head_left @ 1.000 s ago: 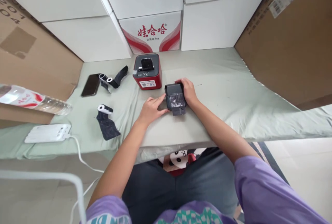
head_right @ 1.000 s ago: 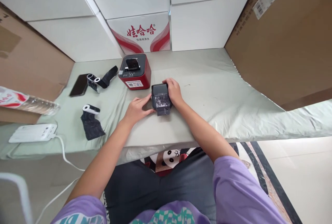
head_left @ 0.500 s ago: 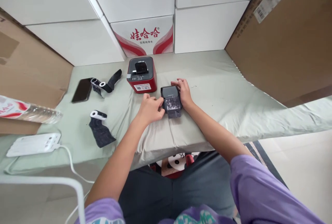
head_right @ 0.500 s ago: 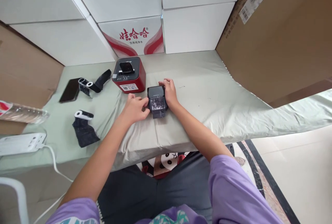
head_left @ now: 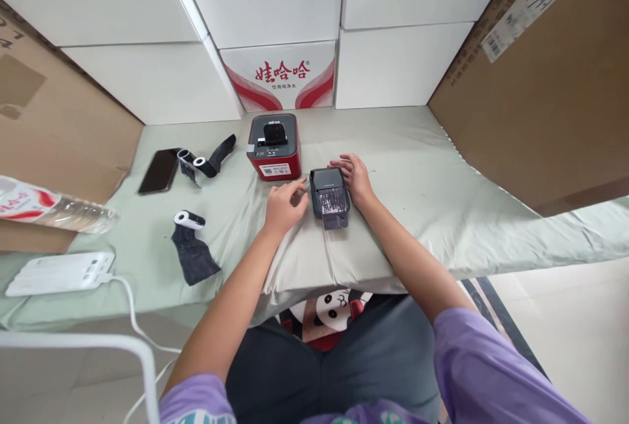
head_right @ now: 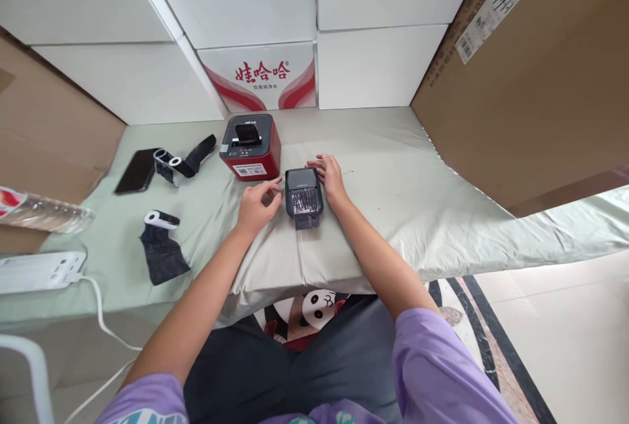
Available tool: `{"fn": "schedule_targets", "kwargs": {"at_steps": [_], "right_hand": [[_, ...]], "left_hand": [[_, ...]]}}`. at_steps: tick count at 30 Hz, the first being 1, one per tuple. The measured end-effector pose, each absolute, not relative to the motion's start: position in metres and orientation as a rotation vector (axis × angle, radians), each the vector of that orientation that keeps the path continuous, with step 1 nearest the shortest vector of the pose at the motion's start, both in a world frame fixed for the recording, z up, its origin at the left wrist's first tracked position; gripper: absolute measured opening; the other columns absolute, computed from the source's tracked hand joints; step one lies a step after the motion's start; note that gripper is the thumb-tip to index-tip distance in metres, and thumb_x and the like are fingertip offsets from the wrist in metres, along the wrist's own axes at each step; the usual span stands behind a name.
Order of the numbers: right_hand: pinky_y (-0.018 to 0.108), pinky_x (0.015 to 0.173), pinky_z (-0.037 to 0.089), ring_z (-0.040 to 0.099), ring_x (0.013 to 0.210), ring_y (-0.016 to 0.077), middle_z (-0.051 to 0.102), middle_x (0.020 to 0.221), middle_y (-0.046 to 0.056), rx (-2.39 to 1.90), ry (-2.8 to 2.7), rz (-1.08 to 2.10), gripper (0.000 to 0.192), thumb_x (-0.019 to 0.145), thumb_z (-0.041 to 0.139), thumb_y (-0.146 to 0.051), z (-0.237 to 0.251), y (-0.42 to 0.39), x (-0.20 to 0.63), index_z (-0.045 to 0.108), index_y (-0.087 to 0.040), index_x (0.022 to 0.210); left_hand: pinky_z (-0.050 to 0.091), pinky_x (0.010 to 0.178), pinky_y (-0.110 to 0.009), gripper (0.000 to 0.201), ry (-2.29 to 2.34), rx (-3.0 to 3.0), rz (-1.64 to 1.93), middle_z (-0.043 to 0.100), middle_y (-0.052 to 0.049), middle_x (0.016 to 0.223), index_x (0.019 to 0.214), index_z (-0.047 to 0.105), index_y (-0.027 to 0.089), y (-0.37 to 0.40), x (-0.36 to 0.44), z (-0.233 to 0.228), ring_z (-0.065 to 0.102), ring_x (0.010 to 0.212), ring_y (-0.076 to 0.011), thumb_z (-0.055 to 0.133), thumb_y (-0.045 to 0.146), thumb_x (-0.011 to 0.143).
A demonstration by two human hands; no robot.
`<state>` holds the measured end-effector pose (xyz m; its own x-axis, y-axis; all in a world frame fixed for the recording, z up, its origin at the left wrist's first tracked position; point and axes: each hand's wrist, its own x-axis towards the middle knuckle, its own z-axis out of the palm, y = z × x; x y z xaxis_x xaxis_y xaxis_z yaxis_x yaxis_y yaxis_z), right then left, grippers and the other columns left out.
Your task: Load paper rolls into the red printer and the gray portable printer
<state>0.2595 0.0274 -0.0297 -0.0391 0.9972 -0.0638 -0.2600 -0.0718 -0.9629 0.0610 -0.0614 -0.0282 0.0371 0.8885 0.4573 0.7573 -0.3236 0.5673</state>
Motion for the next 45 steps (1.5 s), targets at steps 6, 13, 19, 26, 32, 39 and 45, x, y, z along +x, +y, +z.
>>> {"fn": "schedule_targets", "kwargs": {"at_steps": [6,13,19,26,32,39,45], "right_hand": [[0.034,0.074,0.056,0.075,0.081,0.0213,0.079,0.092,0.004,-1.069,-1.017,1.370,0.052,0.085,0.056,-0.075,-0.024,0.023,0.259,0.053,-0.027,0.104],[0.025,0.060,0.048,0.062,0.062,0.0110,0.071,0.089,0.000,-1.075,-0.979,1.350,0.046,0.087,0.058,-0.069,-0.027,0.024,0.259,0.058,-0.025,0.100],[0.027,0.067,0.049,0.065,0.074,0.0146,0.074,0.100,0.002,-1.064,-1.006,1.386,0.046,0.084,0.062,-0.069,-0.023,0.021,0.260,0.057,-0.026,0.102],[0.032,0.081,0.051,0.068,0.085,0.0177,0.074,0.099,0.003,-1.049,-1.110,1.373,0.046,0.080,0.067,-0.063,-0.023,0.021,0.260,0.056,-0.025,0.104],[0.032,0.082,0.050,0.066,0.086,0.0179,0.071,0.093,0.001,-1.050,-1.110,1.349,0.043,0.080,0.066,-0.062,-0.028,0.023,0.259,0.057,-0.025,0.102],[0.029,0.079,0.052,0.065,0.092,0.0170,0.067,0.098,0.001,-1.015,-1.097,1.331,0.040,0.084,0.060,-0.064,-0.027,0.023,0.257,0.057,-0.025,0.095],[0.036,0.094,0.054,0.066,0.094,0.0188,0.069,0.097,0.000,-0.998,-1.143,1.288,0.032,0.079,0.066,-0.050,-0.033,0.029,0.258,0.061,-0.025,0.100]], "left_hand": [[0.052,0.091,-0.043,0.024,1.512,2.292,1.261,0.074,-0.010,0.133,0.101,0.080,0.023,-0.062,0.059,-0.030,0.072,0.094,-0.0233,0.058,0.033,0.097],[0.037,0.126,-0.046,0.059,1.385,2.157,1.119,0.031,-0.011,0.173,0.161,0.042,0.026,-0.049,0.057,-0.040,0.036,0.159,-0.0262,0.044,0.046,0.106],[0.029,0.132,-0.046,0.058,1.417,2.130,1.020,0.028,-0.011,0.175,0.161,0.041,0.023,-0.046,0.057,-0.039,0.030,0.161,-0.0259,0.039,0.046,0.107],[0.058,0.098,-0.037,0.033,1.478,2.065,1.226,0.071,-0.012,0.125,0.120,0.071,0.018,-0.051,0.062,-0.031,0.070,0.110,-0.0221,0.052,0.040,0.103],[0.056,0.099,-0.037,0.034,1.355,1.990,1.370,0.075,-0.010,0.112,0.103,0.079,0.018,-0.053,0.061,-0.025,0.070,0.107,-0.0217,0.056,0.042,0.102],[0.047,0.116,-0.045,0.069,1.221,1.709,1.198,0.055,-0.010,0.159,0.160,0.046,0.028,-0.043,0.055,-0.040,0.062,0.132,-0.0275,0.048,0.064,0.101],[0.050,0.111,-0.045,0.064,1.241,1.812,1.151,0.057,-0.010,0.157,0.156,0.052,0.029,-0.046,0.055,-0.037,0.064,0.123,-0.0254,0.047,0.062,0.102]]}}
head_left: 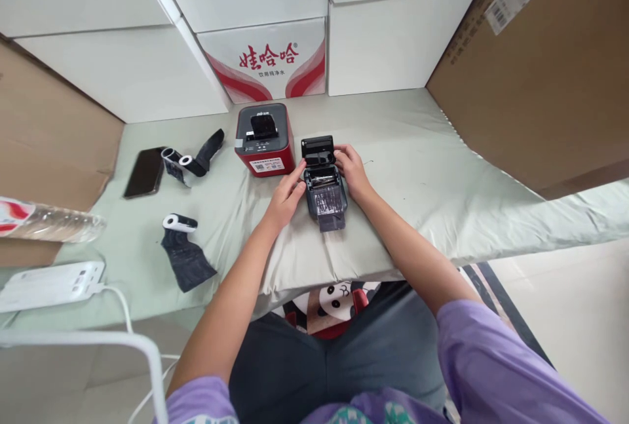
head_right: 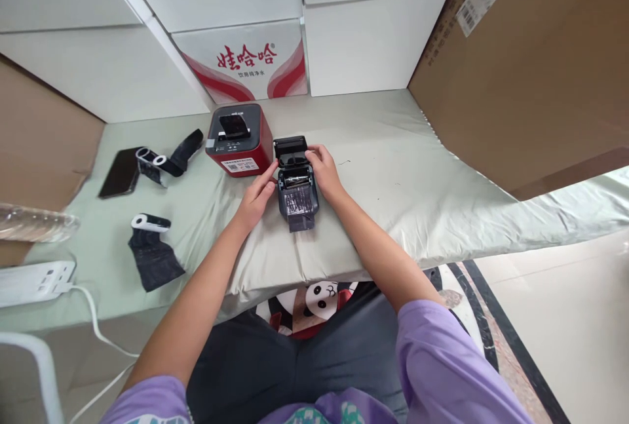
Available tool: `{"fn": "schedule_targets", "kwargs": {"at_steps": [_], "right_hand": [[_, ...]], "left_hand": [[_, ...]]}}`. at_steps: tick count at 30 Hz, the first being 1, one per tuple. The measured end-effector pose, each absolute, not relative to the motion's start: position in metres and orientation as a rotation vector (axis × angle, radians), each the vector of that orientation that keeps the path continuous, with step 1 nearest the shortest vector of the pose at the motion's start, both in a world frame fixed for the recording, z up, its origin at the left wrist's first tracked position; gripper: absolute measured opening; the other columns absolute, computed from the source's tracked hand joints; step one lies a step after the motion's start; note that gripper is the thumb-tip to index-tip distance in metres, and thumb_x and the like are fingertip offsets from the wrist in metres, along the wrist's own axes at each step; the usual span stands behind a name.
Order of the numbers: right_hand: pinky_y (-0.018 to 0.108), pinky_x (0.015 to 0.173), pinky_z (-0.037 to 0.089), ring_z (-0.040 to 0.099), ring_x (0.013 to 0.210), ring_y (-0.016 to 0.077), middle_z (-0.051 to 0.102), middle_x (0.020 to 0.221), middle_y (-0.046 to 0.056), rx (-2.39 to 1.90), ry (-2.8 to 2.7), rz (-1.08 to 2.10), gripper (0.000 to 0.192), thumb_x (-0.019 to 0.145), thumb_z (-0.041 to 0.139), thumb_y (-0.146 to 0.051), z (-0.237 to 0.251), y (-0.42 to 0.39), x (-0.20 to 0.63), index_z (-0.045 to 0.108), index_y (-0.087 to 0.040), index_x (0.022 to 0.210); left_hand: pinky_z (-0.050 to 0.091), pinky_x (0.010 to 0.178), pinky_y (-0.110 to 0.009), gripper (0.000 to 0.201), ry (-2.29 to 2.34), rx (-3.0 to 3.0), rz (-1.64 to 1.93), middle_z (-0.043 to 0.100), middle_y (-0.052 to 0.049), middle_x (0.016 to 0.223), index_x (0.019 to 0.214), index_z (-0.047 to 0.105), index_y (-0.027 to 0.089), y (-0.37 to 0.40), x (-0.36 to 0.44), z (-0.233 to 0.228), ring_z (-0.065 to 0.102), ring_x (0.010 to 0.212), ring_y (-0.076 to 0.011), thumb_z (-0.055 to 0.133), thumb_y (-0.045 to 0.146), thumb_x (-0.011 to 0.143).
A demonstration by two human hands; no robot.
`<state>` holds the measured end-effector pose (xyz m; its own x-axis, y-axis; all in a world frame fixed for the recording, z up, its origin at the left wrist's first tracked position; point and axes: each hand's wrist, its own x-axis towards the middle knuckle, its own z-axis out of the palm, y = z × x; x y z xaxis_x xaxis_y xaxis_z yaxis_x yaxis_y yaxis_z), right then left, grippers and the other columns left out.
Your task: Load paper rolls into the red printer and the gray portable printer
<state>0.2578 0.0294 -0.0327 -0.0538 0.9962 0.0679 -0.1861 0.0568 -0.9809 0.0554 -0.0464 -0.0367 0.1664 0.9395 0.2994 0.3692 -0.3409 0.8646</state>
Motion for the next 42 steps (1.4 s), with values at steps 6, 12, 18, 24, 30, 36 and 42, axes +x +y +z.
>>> {"fn": "schedule_targets", "kwargs": {"at_steps": [6,12,18,24,30,36,42], "right_hand": [[0.043,0.101,0.053,0.068,0.100,0.0229,0.074,0.098,0.002,-0.972,-1.181,1.294,0.038,0.068,0.073,-0.039,-0.036,0.035,0.260,0.063,-0.025,0.102],[0.035,0.086,0.054,0.065,0.094,0.0192,0.071,0.098,0.000,-1.034,-1.091,1.366,0.040,0.067,0.072,-0.043,-0.030,0.035,0.260,0.063,-0.024,0.101],[0.029,0.074,0.049,0.060,0.085,0.0150,0.066,0.091,-0.002,-1.047,-1.082,1.361,0.038,0.070,0.070,-0.045,-0.028,0.035,0.260,0.063,-0.023,0.101],[0.026,0.065,0.045,0.057,0.076,0.0129,0.060,0.085,-0.004,-1.070,-1.055,1.376,0.037,0.071,0.068,-0.050,-0.028,0.036,0.261,0.061,-0.025,0.097],[0.024,0.060,0.043,0.056,0.073,0.0122,0.060,0.084,-0.003,-1.060,-1.035,1.393,0.034,0.072,0.067,-0.050,-0.027,0.036,0.262,0.061,-0.025,0.094],[0.024,0.058,0.043,0.058,0.068,0.0122,0.062,0.080,-0.002,-1.057,-1.034,1.384,0.033,0.071,0.067,-0.049,-0.027,0.036,0.262,0.060,-0.025,0.093],[0.026,0.060,0.045,0.059,0.069,0.0139,0.061,0.078,-0.002,-1.081,-1.058,1.352,0.033,0.071,0.068,-0.050,-0.025,0.034,0.262,0.060,-0.025,0.090]], "left_hand": [[0.052,0.108,-0.044,0.053,1.242,1.932,1.180,0.053,-0.010,0.161,0.150,0.058,0.026,-0.051,0.056,-0.035,0.063,0.127,-0.0257,0.050,0.051,0.104],[0.053,0.107,-0.044,0.034,1.369,2.076,1.155,0.075,-0.008,0.131,0.125,0.074,0.023,-0.047,0.058,-0.016,0.069,0.118,-0.0241,0.055,0.035,0.100],[0.057,0.081,-0.040,0.022,1.438,2.399,0.535,0.082,-0.005,0.102,0.098,0.084,0.031,-0.016,0.079,0.039,0.075,0.091,-0.0286,0.064,0.027,0.091],[0.055,0.074,-0.042,0.008,1.669,2.510,0.061,0.079,-0.013,0.083,0.081,0.083,0.024,0.012,0.121,0.056,0.074,0.081,-0.0341,0.081,0.023,0.073],[0.054,0.086,-0.045,0.010,1.763,2.469,-0.002,0.078,-0.020,0.093,0.088,0.082,0.016,0.006,0.142,0.052,0.075,0.096,-0.0374,0.077,0.018,0.080],[0.053,0.094,-0.045,0.017,1.624,2.500,-0.021,0.078,-0.016,0.107,0.098,0.079,0.016,-0.002,0.132,0.083,0.073,0.106,-0.0362,0.076,0.015,0.081],[0.054,0.090,-0.037,0.028,1.474,2.457,0.591,0.071,-0.006,0.116,0.113,0.074,0.018,-0.020,0.071,0.148,0.068,0.107,-0.0264,0.072,0.017,0.084]]}}
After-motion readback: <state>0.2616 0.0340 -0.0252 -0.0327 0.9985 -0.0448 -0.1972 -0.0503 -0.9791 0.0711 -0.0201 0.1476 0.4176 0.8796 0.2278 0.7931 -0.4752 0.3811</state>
